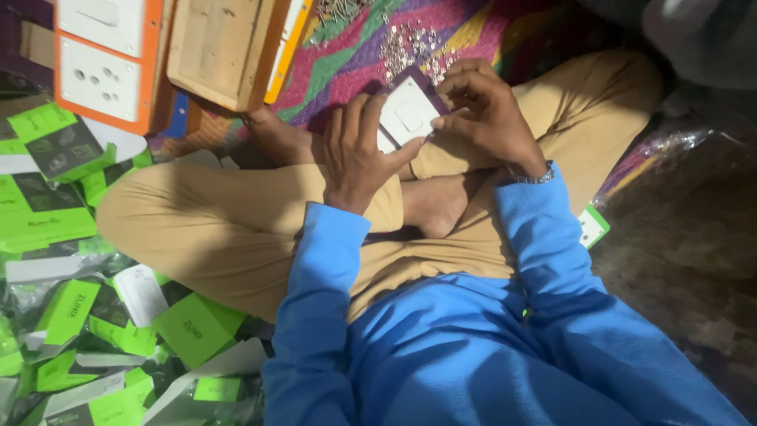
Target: The person sits cross-legged on a mat and assembles electrical socket units by hand. They pick up a purple socket backplate, insert metal terminals and screws, and attach a white faceplate. The person repeats this process for multiple units, handling screws and components from piles on the floor.
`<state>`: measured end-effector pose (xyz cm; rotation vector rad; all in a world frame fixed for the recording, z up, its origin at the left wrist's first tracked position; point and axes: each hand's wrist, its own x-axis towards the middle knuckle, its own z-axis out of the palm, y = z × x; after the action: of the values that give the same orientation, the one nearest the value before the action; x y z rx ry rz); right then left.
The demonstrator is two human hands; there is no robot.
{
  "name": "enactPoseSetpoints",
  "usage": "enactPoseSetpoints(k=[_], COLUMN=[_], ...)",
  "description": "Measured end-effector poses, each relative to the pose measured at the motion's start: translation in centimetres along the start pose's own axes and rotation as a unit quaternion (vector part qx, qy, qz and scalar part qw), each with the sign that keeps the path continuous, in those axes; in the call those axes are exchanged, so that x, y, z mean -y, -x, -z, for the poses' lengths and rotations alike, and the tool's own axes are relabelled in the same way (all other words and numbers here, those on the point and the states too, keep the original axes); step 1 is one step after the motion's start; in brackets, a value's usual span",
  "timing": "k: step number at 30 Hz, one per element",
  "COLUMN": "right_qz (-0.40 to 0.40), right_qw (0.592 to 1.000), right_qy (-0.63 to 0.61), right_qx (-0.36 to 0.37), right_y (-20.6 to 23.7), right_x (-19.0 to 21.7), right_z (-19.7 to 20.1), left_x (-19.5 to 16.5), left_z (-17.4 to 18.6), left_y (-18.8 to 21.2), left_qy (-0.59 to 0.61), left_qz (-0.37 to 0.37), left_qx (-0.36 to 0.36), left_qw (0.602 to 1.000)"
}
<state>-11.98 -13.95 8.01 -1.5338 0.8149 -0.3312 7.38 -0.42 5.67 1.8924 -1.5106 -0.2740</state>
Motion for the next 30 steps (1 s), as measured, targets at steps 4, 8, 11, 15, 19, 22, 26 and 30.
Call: enactPoseSetpoints(k=[4,8,11,15,19,22,26,30], right_qz=[-0.058,-0.128,-0.15,-0.189,-0.221,-0.177,-0.177,-0.216], right_qw=[0.998,0.986,0.981,0.98,0.97,0.977,0.976,0.941], right_qy=[-0.017,-0.102,-0.12,-0.062,-0.103,-0.119,-0.126,-0.251], right_qx=[-0.001,0.013,0.015,0.0,-0.014,-0.005,-0.016,-0.063], right_y=[-0.1,-0.1,0.0,-0.3,-0.6,-0.6,-0.5,-0.3], right_x=[0.3,0.2,0.3,1.3,2.1,2.2,2.7,3.7], right_z=[0.2,0.0,-0.1,0.1,0.1,0.0,-0.4,-1.5], left_x=[-0.5,-0.1,0.0,-0.4,-1.0,-1.4,-1.6,-1.8], left_z=[0.2,-0.2,-0.4,0.2,1.0,1.1,1.2,1.5], left_y=[-0.2,0.1,0.4,-0.4,-1.2,-1.3,-1.2,-1.5], left_qy=[-0.003,0.01,0.021,0.004,0.007,0.015,0.008,0.01], left_qz=[-0.002,0.008,0.009,0.01,0.014,0.022,0.048,-0.001], left_qx=[0.001,0.005,-0.003,0.01,0.003,0.002,0.027,0.123], left_qw=[1.0,1.0,1.0,1.0,1.0,1.0,0.998,0.992])
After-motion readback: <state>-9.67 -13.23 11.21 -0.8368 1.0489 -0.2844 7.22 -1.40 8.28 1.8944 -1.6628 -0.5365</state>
